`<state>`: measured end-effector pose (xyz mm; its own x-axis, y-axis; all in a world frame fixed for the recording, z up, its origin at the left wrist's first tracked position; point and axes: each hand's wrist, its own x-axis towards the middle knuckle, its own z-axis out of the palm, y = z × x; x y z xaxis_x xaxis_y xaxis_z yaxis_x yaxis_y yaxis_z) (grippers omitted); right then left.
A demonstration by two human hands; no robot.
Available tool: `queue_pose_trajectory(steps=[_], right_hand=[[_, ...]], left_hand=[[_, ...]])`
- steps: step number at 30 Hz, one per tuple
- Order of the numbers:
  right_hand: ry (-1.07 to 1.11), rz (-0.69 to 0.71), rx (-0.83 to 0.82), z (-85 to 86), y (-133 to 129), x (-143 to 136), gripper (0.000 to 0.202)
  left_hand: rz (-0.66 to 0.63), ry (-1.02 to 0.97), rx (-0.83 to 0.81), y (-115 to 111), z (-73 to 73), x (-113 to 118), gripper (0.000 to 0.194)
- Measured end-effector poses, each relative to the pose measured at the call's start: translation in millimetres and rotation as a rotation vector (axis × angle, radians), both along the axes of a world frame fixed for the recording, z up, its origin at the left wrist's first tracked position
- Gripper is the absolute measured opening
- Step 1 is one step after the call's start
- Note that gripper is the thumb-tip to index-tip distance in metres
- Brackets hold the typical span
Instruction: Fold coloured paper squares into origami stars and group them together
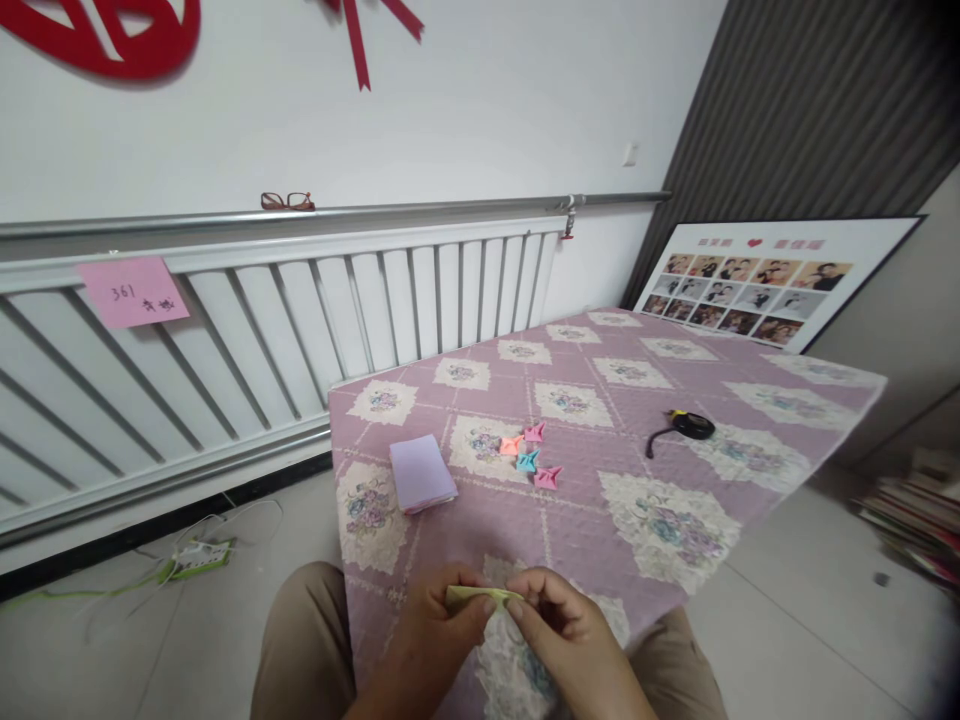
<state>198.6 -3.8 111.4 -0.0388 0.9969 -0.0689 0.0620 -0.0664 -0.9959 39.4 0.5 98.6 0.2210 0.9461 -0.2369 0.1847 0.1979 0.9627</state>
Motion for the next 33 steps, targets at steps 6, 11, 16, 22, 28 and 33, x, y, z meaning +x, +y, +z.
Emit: queue_pose_trajectory(steps=[6,11,16,22,28,33], right_hand=[[0.039,0.024,-0.003,-0.1,-0.7,-0.8,0.046],[0.056,-0.014,-0.006,2.4,-0.8,-3.4,0.044],[0.02,-0.005,0.022,2.2,-1.1,-5.5,0.04],[-0.095,0.009,0.091,-1.6,-1.5,-5.2,0.035],[-0.068,0.011,0.055,-4.4,0.5,-7.9,0.039],[-0.081,0.02,0.065,-8.4,0.1,-6.2,0.04]], left_hand=[[0.091,-0.134,0.003,-2.0,3.3,2.7,0.025],[0.073,-0.233,0.012,-1.7,5.4,1.4,0.028],[0.101,-0.211,0.019,0.5,6.3,0.2,0.021],[0.129,-0.188,0.04,-0.7,7.6,3.1,0.017],[0.157,-0.189,0.051,-0.7,11.2,5.1,0.018],[0.194,-0.225,-0.001,-1.5,8.0,5.7,0.024]])
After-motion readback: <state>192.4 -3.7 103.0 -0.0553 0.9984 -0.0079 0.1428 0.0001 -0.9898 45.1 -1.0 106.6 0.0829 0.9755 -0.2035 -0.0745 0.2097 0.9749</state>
